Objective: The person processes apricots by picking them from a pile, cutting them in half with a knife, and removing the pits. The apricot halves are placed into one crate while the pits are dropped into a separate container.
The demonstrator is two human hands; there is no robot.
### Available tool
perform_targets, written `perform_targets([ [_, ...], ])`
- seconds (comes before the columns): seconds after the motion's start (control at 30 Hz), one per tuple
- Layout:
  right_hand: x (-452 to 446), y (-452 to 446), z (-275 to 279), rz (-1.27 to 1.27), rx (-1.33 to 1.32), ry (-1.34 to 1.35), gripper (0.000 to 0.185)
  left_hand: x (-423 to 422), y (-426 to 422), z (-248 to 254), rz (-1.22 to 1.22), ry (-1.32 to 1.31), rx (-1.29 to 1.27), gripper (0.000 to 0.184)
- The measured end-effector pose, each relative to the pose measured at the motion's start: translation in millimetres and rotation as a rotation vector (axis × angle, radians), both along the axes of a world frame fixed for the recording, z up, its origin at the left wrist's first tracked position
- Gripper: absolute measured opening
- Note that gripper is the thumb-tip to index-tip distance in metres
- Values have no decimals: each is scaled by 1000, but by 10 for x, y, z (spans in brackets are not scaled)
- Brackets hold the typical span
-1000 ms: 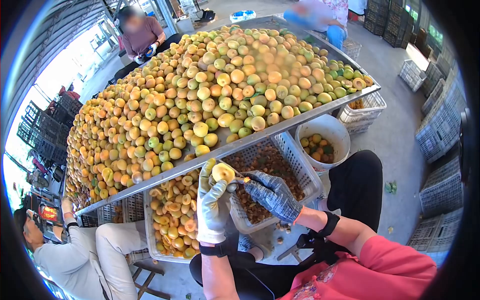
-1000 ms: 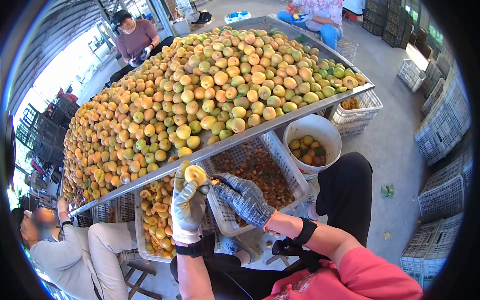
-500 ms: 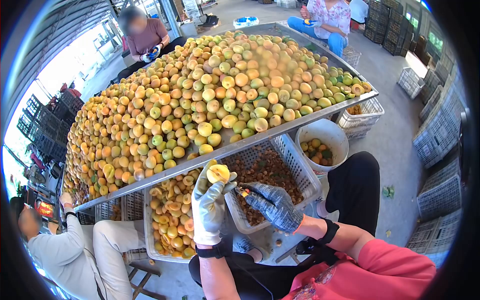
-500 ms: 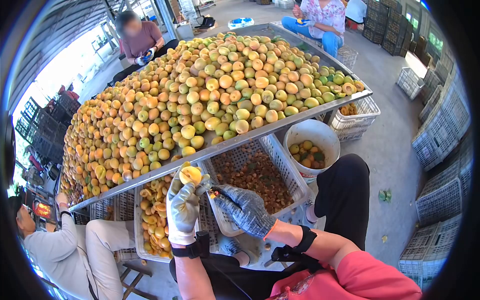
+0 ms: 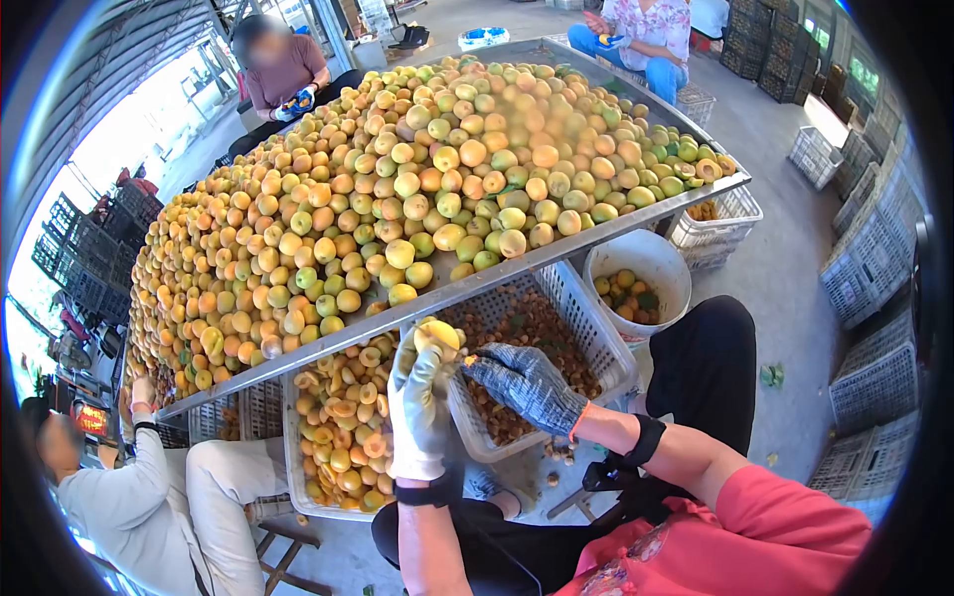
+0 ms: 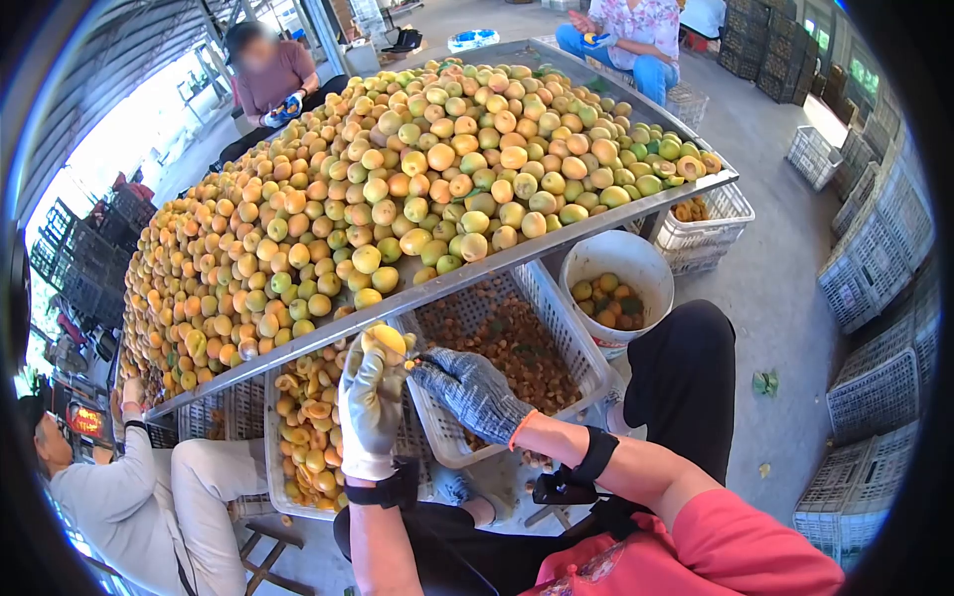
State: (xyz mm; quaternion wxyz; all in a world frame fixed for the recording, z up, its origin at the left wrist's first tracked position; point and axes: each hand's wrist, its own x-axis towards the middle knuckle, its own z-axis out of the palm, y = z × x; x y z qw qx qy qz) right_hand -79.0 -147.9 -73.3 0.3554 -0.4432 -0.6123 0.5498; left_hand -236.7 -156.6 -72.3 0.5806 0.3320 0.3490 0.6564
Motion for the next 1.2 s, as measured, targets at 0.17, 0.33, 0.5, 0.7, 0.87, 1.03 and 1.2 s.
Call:
perform_targets([
  [0.17, -17, -32, -183, -59, 103, -9, 33, 178, 76, -230, -19, -293, -67, 41],
  [0.33, 102, -4, -95, -42, 7, -93, 34, 204, 109, -248, 66, -330, -148, 35],
  [0.5, 46, -25, -238, -71, 154, -87, 33, 218, 103, -306, -4, -283, -32, 36],
  [0.7, 137, -21, -208, -63, -65, 4, 28, 205, 107, -253, -75, -246, -61, 35],
  [0.87, 138, -26, -81, -66, -72, 97, 27, 254, 67, -205, -29, -60, -1, 37],
  [1.03, 56, -86, -219, -123, -10, 168, 24, 289, 68, -109, -40, -247, -127, 39],
  [1.2, 77, -60, -269, -132, -197, 205, 23, 362, 49, -90, 9, -119, -40, 39],
])
